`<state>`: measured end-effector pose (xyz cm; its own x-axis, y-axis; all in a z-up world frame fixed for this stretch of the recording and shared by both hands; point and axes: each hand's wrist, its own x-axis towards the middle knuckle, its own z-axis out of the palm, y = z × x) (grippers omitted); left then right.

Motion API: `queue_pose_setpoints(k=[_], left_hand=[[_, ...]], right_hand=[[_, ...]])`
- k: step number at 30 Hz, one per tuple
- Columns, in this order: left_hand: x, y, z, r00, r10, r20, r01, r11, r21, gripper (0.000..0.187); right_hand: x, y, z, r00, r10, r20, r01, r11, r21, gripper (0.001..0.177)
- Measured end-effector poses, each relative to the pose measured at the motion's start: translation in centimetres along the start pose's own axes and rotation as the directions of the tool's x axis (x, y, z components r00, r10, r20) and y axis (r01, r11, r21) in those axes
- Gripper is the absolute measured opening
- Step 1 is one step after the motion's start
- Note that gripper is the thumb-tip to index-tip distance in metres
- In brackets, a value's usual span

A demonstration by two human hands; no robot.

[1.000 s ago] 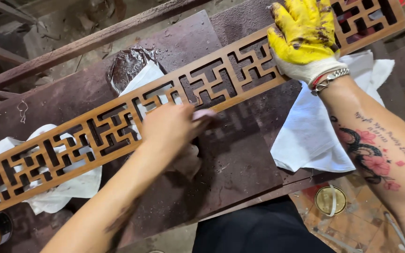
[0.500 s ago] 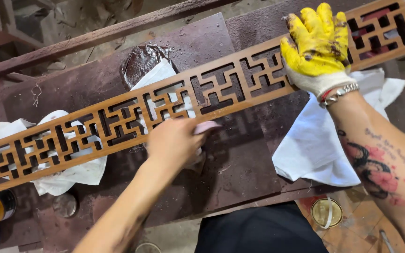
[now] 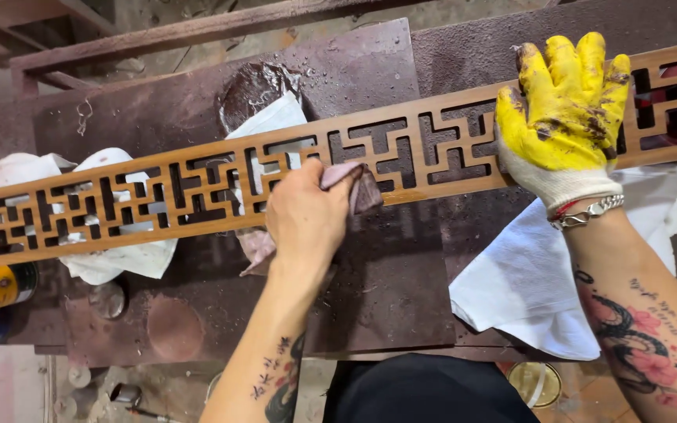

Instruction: Staining a decorative wooden lattice panel with a cloth.

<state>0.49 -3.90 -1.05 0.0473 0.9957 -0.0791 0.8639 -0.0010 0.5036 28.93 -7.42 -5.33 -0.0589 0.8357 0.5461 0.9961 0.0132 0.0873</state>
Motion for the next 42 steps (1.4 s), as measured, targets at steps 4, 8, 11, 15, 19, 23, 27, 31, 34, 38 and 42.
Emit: queue_pose_setpoints(k=[4,8,11,15,19,23,27,31,34,38,42], left_hand=[[1.7,0.0,-1.1,0.983,-0.106,0.151,0.106,0.994,0.004,0.035],[4.3,-1.1,0.2,0.964,0.150,0.220,-0.177,0.978,0.109,0.049],[5.4,1.4,-0.2,0.938,0.131,0.320,-0.175,0.978,0.110,0.040],[6.1,-0.1,-1.5,0.915,0.092,0.393,-0.202,0.948,0.248,0.035],[5.6,1.0,-0.4,0.929,0.097,0.357,-0.173,0.967,0.187,0.042],[6.3,-1.2,1.1,0.906,0.227,0.358,-0.338,0.896,0.286,0.037],[5.0,-0.3,-0.9,0.952,0.160,0.261,-0.213,0.959,0.190,0.052],[5.7,-0.2,1.6,0.901,0.247,0.355,-0.336,0.918,0.213,0.043],[5.0,-1.2,0.1,0.918,0.273,0.286,-0.338,0.918,0.209,0.053],[6.0,-2.0,2.3,0.899,0.358,0.253,-0.411,0.889,0.200,0.041],[5.6,-0.7,2.4,0.912,0.377,0.162,-0.400,0.905,0.143,0.053]], right_hand=[[0.7,-0.4,-0.6,0.999,0.035,0.041,-0.037,0.997,0.068,0.041],[-0.1,0.0,0.1,0.998,0.053,0.042,-0.057,0.993,0.106,0.045],[-0.1,-0.2,-0.1,0.997,0.057,0.045,-0.062,0.990,0.127,0.044],[-0.3,0.1,0.4,0.997,0.050,0.066,-0.059,0.989,0.135,0.046],[-0.8,0.4,0.6,0.998,0.064,0.029,-0.067,0.991,0.119,0.046],[-0.6,0.1,0.5,0.997,0.061,0.055,-0.069,0.984,0.165,0.048],[-0.9,0.3,0.9,0.995,0.092,0.047,-0.098,0.982,0.163,0.048],[-0.2,-0.1,0.1,0.996,0.084,0.021,-0.086,0.982,0.169,0.045],[0.5,0.0,-0.4,0.999,0.051,0.008,-0.051,0.992,0.118,0.042],[0.3,-0.3,-0.2,0.996,0.084,0.029,-0.087,0.990,0.111,0.044],[-0.3,-0.1,0.5,0.998,0.061,0.003,-0.060,0.986,0.155,0.046]])
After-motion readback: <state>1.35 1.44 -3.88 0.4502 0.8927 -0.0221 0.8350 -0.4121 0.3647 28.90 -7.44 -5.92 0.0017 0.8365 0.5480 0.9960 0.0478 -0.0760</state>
